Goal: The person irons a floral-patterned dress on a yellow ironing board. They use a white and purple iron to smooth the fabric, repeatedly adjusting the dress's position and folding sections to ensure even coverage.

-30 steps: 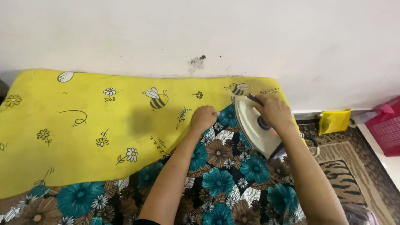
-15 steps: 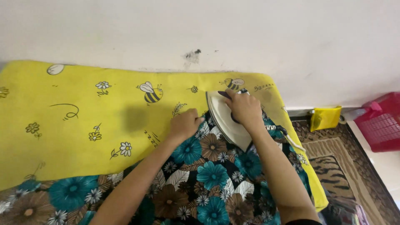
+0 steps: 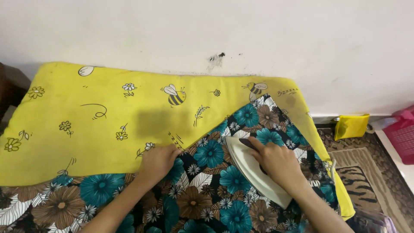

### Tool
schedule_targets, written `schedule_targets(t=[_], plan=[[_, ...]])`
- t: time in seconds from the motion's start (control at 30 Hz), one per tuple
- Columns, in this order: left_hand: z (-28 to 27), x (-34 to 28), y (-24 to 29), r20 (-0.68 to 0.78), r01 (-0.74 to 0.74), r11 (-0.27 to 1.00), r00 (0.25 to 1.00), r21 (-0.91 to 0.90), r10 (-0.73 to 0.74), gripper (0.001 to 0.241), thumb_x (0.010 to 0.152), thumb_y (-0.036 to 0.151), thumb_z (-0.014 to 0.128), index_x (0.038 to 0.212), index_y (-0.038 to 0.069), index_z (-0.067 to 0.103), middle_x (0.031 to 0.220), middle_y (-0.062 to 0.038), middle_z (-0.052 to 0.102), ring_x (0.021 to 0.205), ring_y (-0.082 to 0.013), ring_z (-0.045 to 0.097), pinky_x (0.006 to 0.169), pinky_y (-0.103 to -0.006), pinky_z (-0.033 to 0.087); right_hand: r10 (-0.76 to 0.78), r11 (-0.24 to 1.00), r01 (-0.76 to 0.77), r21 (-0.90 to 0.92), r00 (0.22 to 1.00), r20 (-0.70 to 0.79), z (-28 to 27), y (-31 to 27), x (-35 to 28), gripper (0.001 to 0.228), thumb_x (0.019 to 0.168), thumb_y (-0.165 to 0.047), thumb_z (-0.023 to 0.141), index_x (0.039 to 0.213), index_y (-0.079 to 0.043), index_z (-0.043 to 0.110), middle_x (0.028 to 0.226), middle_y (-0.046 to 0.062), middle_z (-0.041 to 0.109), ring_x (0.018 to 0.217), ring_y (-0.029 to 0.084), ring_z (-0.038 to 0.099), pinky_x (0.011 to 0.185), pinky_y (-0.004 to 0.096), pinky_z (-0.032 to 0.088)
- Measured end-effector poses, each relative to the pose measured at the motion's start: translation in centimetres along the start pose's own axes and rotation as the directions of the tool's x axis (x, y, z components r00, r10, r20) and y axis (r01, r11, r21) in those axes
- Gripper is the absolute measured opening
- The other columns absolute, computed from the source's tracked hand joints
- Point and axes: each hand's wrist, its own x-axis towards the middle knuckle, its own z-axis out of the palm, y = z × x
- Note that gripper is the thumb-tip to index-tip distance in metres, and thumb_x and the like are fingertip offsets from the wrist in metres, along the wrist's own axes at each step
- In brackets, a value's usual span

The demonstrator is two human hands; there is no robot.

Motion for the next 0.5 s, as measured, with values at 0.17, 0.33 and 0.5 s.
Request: schedule_targets(t=[0.17,0.33,0.5], plan=[[3.7,1.0,-2.6,-0.189,-0.023,0.983,0.98,0.181,0.057,0.04,0.106,0.046,0.048,0.08,0.017,0.06,0.058,-0.007,0.062,0.064,-0.0284,0.071,0.053,-0.0376,0.052,-0.033,0.999,0.026,-0.029,0.963,-0.266,1.5,-2.1,9.0,0.044,0.102,-0.053,0.042,0.14,-0.036,0.054,0.086,0.014,0.072,0.083,0.041,0.075,0.071,0.052,0.062],[0.8,-2.0,-0.3,-0.221,-0.005,0.974,0.974,0.226,0.056,0.041,0.103,0.054,0.048,0.091,0.018,0.066,0.062,-0.004,0.067,0.063,-0.0271,0.072,0.053,-0.0391,0.052,-0.058,0.995,0.08,0.058,0.949,-0.309,0.4,-4.4,15.9,0.044,0.101,-0.05,0.05,0.138,-0.03,0.061,0.09,0.019,0.072,0.087,0.043,0.074,0.071,0.053,0.061],[1.3,-4.2,-2.4,-0.195,0.034,0.958,0.981,0.284,0.023,0.035,0.097,0.052,0.055,0.104,0.02,0.067,0.075,-0.005,0.07,0.071,-0.0333,0.075,0.057,-0.0456,0.054,-0.088,0.987,0.11,0.121,0.98,-0.179,-0.8,-3.9,7.2,0.046,0.1,-0.044,0.053,0.141,-0.025,0.061,0.091,0.025,0.074,0.089,0.048,0.073,0.076,0.057,0.059]])
